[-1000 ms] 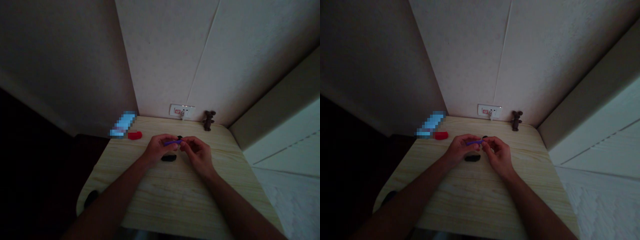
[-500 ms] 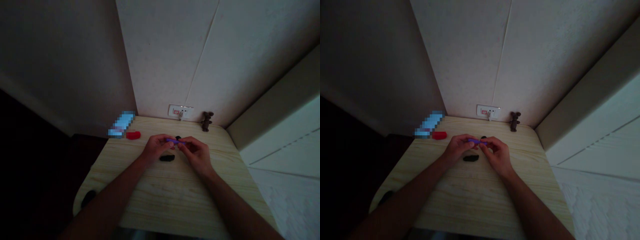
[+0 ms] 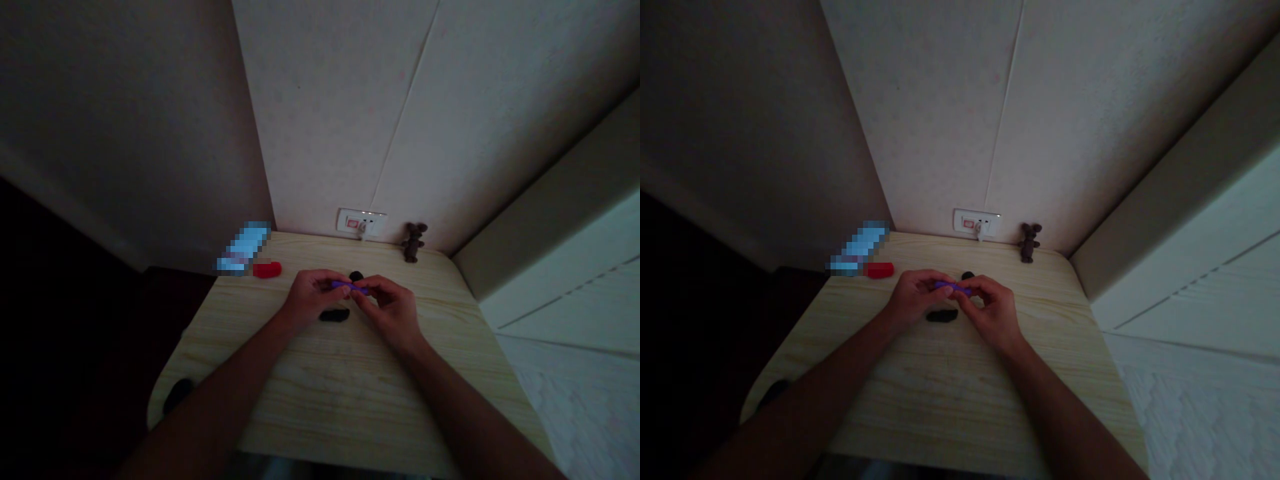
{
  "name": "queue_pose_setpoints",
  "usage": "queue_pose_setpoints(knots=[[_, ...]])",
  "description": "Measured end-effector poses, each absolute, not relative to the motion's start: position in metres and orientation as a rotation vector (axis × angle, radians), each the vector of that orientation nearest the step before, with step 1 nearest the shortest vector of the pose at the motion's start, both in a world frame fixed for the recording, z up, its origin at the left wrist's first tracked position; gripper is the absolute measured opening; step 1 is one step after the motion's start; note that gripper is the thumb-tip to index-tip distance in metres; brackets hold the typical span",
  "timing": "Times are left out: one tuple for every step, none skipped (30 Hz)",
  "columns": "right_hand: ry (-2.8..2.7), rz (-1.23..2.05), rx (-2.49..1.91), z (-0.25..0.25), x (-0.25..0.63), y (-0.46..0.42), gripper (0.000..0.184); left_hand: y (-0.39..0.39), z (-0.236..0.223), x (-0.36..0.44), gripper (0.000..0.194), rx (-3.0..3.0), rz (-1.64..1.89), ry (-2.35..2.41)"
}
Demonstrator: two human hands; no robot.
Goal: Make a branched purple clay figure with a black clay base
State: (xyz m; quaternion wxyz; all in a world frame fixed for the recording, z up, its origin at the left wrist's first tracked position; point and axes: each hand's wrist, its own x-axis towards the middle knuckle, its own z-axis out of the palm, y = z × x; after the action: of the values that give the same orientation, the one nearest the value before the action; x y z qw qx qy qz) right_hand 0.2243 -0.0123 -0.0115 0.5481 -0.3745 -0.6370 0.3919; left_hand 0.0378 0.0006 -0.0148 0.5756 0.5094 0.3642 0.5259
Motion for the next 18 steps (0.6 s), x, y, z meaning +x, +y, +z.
queue_pose_setpoints(knots=[[-1.503, 0.929, -0.905, -0.0111, 0.2243, -0.0126, 0.018, 0.0006, -0.0148, 0.0376, 0.034, 1.194, 1.226, 0.855], [-1.499, 0.929, -0.926, -0.0108, 0.2242, -0.0129, 0.019, 0.0005, -0.0147, 0.0374, 0.033, 1.2, 1.216, 0.855], [-1.496, 0.926, -0.946, -0.0107, 0.224, -0.0131, 0.019, 0.0004, -0.0146, 0.0374, 0.033, 1.212, 1.206, 0.857], [-1.493, 0.917, -0.967, -0.0108, 0.2237, -0.0134, 0.02, 0.0003, -0.0144, 0.0374, 0.032, 1.231, 1.199, 0.86], [-1.49, 0.899, -0.987, -0.0111, 0.2233, -0.0137, 0.019, 0.0002, -0.0143, 0.0376, 0.032, 1.256, 1.194, 0.863], [-1.493, 0.873, -1.009, -0.0116, 0.2229, -0.0141, 0.018, 0.0, -0.0142, 0.038, 0.031, 1.285, 1.196, 0.867], [-1.502, 0.837, -1.029, -0.0122, 0.2225, -0.0146, 0.016, -0.0002, -0.0142, 0.0385, 0.029, 1.314, 1.202, 0.874], [-1.516, 0.791, -1.048, -0.0127, 0.2222, -0.0152, 0.013, -0.0004, -0.0141, 0.0391, 0.028, 1.339, 1.209, 0.879], [-1.534, 0.74, -1.065, -0.0131, 0.2219, -0.0159, 0.01, -0.0006, -0.0142, 0.0397, 0.027, 1.354, 1.217, 0.882], [-1.555, 0.69, -1.08, -0.0134, 0.2217, -0.0167, 0.007, -0.0008, -0.0144, 0.0404, 0.027, 1.361, 1.22, 0.884], [-1.575, 0.645, -1.093, -0.0136, 0.2217, -0.0175, 0.005, -0.001, -0.0146, 0.0409, 0.027, 1.362, 1.221, 0.886], [-1.59, 0.609, -1.102, -0.0137, 0.2217, -0.0182, 0.004, -0.0011, -0.0149, 0.0413, 0.027, 1.359, 1.222, 0.889], [-1.6, 0.584, -1.105, -0.0138, 0.2219, -0.0186, 0.004, -0.0011, -0.0152, 0.0415, 0.028, 1.355, 1.224, 0.892], [-1.608, 0.574, -1.101, -0.014, 0.2222, -0.0188, 0.004, -0.0011, -0.0154, 0.0416, 0.028, 1.352, 1.229, 0.896], [-1.615, 0.577, -1.088, -0.0143, 0.2226, -0.0187, 0.005, -0.0011, -0.0157, 0.0415, 0.027, 1.353, 1.236, 0.899], [-1.615, 0.589, -1.071, -0.0147, 0.223, -0.0184, 0.005, -0.001, -0.0159, 0.0413, 0.027, 1.355, 1.245, 0.901], [-1.613, 0.611, -1.054, -0.0151, 0.2233, -0.0178, 0.005, -0.001, -0.016, 0.0411, 0.027, 1.357, 1.254, 0.899], [-1.605, 0.637, -1.036, -0.0156, 0.2235, -0.0171, 0.006, -0.0009, -0.016, 0.0409, 0.027, 1.359, 1.262, 0.897]])
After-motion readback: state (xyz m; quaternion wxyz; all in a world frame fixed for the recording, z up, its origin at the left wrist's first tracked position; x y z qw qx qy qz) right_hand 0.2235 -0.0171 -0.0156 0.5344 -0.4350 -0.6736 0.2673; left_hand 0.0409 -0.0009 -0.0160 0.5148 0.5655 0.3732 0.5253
